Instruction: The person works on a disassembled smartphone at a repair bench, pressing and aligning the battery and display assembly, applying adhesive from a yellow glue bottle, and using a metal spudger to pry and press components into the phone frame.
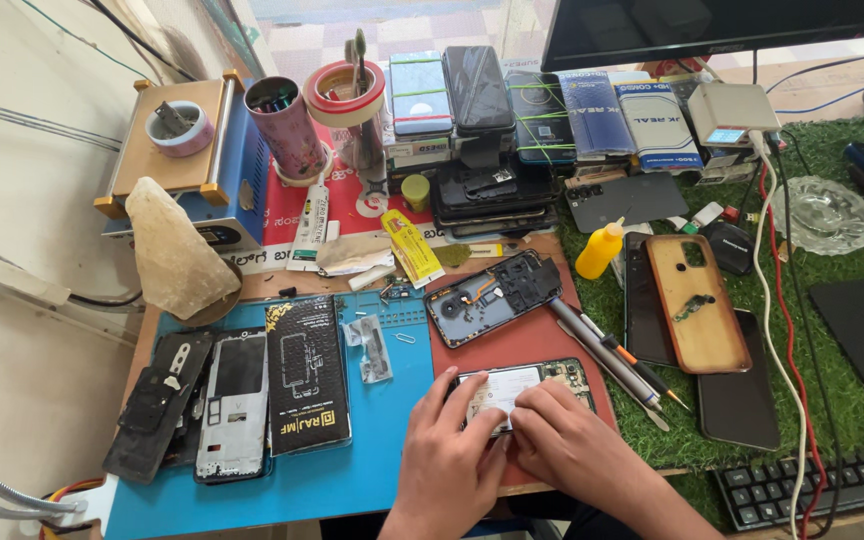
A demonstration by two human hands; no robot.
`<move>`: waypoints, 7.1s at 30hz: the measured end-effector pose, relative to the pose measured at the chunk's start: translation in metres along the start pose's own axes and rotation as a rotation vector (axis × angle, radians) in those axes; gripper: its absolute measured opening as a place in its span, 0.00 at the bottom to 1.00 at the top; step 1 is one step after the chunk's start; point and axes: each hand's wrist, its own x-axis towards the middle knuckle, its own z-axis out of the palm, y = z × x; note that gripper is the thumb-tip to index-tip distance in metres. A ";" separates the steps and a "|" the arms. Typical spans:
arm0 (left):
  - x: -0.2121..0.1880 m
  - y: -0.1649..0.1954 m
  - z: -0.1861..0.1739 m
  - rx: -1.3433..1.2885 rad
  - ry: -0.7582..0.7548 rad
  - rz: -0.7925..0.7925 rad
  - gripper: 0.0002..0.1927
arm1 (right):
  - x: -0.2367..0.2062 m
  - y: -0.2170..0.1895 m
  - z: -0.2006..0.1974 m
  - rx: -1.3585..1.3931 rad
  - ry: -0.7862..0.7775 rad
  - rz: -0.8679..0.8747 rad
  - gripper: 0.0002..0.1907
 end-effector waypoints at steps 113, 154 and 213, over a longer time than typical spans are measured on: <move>0.029 -0.023 0.007 0.071 -0.417 0.208 0.14 | -0.010 0.007 0.002 0.152 0.346 0.401 0.17; 0.039 -0.032 -0.021 0.060 -0.295 0.351 0.08 | -0.001 -0.006 -0.004 0.011 0.206 0.201 0.08; -0.003 -0.018 -0.004 0.095 -0.045 0.232 0.17 | -0.027 -0.011 0.003 0.144 0.266 0.114 0.12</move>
